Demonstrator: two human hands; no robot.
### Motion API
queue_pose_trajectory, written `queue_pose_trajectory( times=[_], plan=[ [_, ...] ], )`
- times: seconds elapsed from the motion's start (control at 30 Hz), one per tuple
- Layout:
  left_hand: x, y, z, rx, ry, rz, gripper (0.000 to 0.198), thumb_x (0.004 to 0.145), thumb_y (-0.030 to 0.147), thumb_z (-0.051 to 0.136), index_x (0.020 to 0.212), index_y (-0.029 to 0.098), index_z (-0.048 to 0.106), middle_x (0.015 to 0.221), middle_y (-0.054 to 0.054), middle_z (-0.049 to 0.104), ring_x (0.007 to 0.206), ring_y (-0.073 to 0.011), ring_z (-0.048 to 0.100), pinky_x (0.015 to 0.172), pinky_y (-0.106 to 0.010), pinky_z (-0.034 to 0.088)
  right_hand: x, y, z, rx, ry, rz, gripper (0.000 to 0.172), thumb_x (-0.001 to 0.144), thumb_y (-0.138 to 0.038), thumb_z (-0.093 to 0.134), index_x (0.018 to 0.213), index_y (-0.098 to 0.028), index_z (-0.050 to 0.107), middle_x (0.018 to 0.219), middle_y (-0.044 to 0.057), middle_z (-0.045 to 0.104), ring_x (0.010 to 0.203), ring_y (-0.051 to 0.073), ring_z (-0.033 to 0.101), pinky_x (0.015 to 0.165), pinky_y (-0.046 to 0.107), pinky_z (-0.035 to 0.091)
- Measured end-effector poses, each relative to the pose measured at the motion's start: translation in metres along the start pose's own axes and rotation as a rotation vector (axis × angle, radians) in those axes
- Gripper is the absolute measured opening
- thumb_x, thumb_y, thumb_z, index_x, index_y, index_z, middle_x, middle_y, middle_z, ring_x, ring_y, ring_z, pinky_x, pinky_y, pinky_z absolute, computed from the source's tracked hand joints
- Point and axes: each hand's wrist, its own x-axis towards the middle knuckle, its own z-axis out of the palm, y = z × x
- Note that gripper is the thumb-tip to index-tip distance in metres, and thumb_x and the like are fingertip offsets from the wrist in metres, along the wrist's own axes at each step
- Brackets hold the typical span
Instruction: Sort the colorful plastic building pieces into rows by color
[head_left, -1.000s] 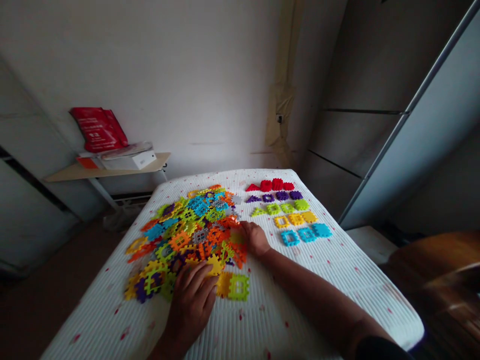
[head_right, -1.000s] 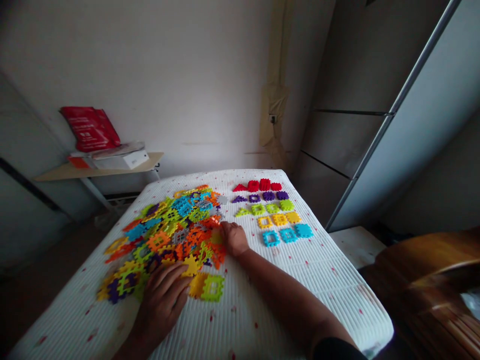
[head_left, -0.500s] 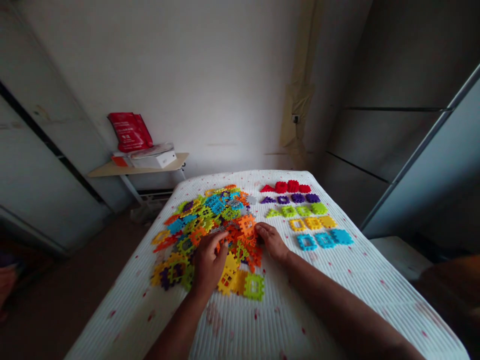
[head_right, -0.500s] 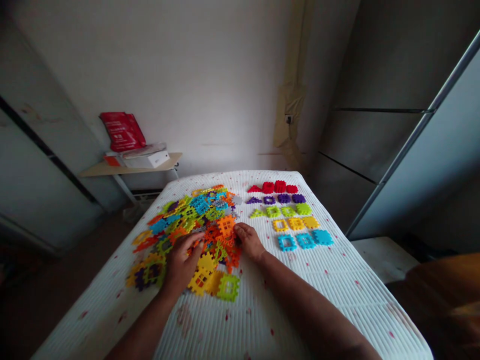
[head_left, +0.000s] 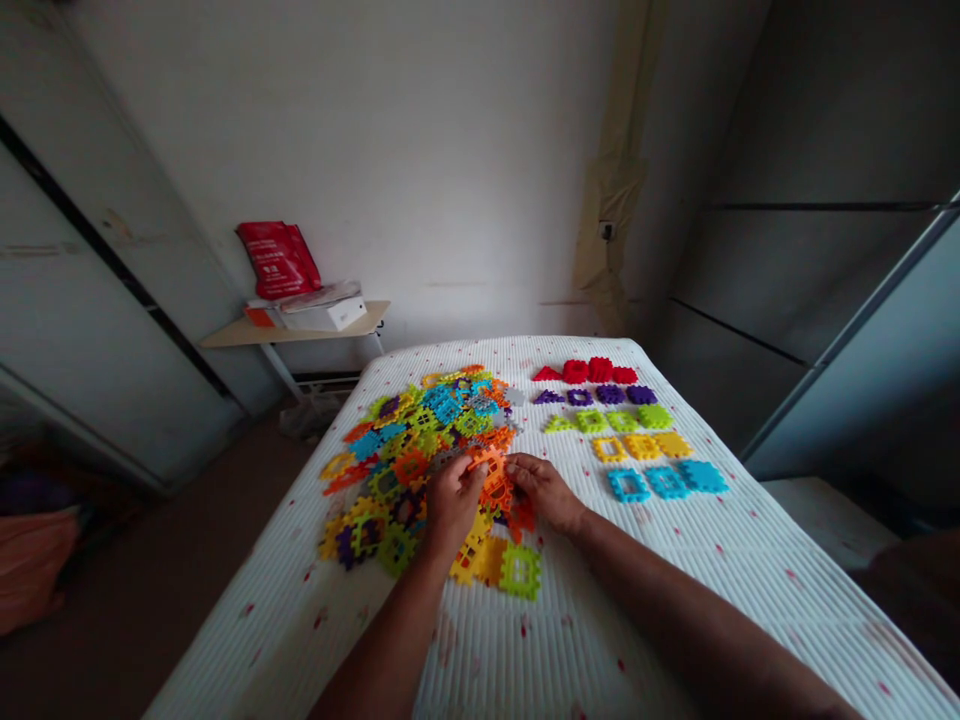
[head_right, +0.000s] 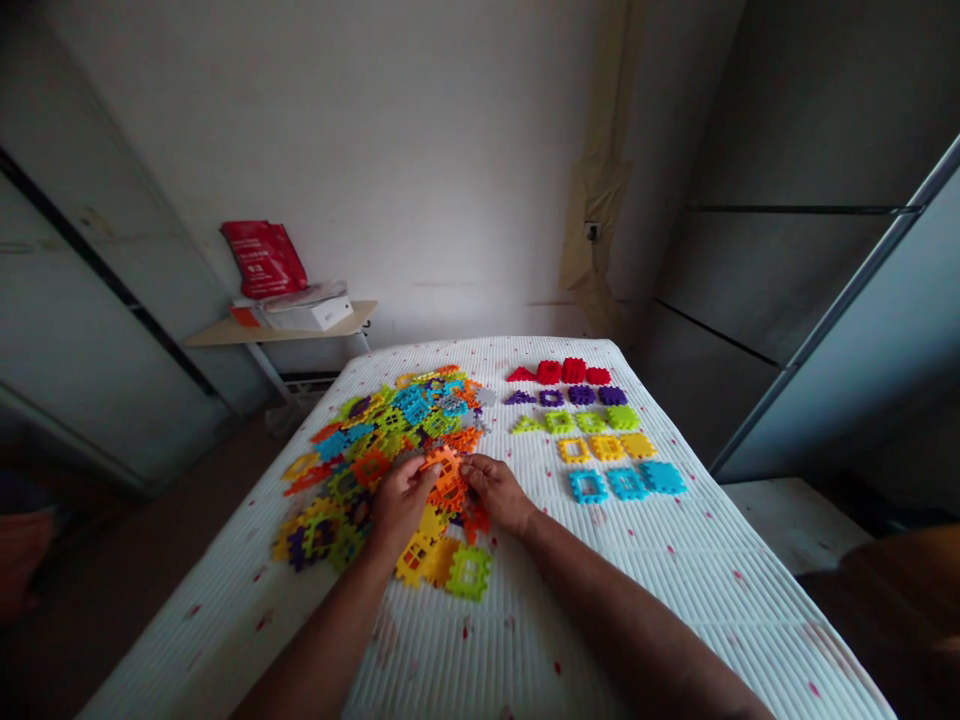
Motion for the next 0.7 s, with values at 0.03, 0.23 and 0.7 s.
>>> queue_pose_trajectory(
  times=[0.03,0.23,0.7],
  plan=[
    [-0.002,0.001,0.0,-0.016,0.02,-0.006,0.028,0.076,0.043,0.052,0.068,0.017,0.061,0.059,0.001,0.056,0.06,-0.0142,0.052,0.059,-0.025,0.042,0.001,-0.001,0.002,-0.006,0.012,-0.001,0.04,0.078,-0.057,0.057,0.084,-0.018,0.058,0.062,-0.003,0.05,0.052,0.009,0.042,0.05,0.023,0.036],
    [-0.008,0.003,-0.002,-0.144,0.14,-0.055,0.03,0.077,0.045,0.055,0.077,0.016,0.063,0.07,-0.002,0.062,0.071,-0.0161,0.057,0.068,-0.026,0.046,0.003,-0.003,0.012,0.011,0.079,0.01,0.042,0.076,-0.058,0.057,0.091,-0.018,0.06,0.06,-0.004,0.05,0.047,0.01,0.045,0.045,0.022,0.037],
    [-0.002,-0.005,-0.028,-0.203,0.41,-0.146,0.035,0.072,0.049,0.059,0.08,0.015,0.063,0.069,-0.003,0.065,0.067,-0.0174,0.059,0.065,-0.028,0.047,0.011,-0.002,0.009,-0.374,0.126,-0.202,0.027,0.083,-0.04,0.052,0.097,-0.02,0.065,0.076,0.0,0.061,0.068,0.014,0.054,0.059,0.023,0.043]
  ],
)
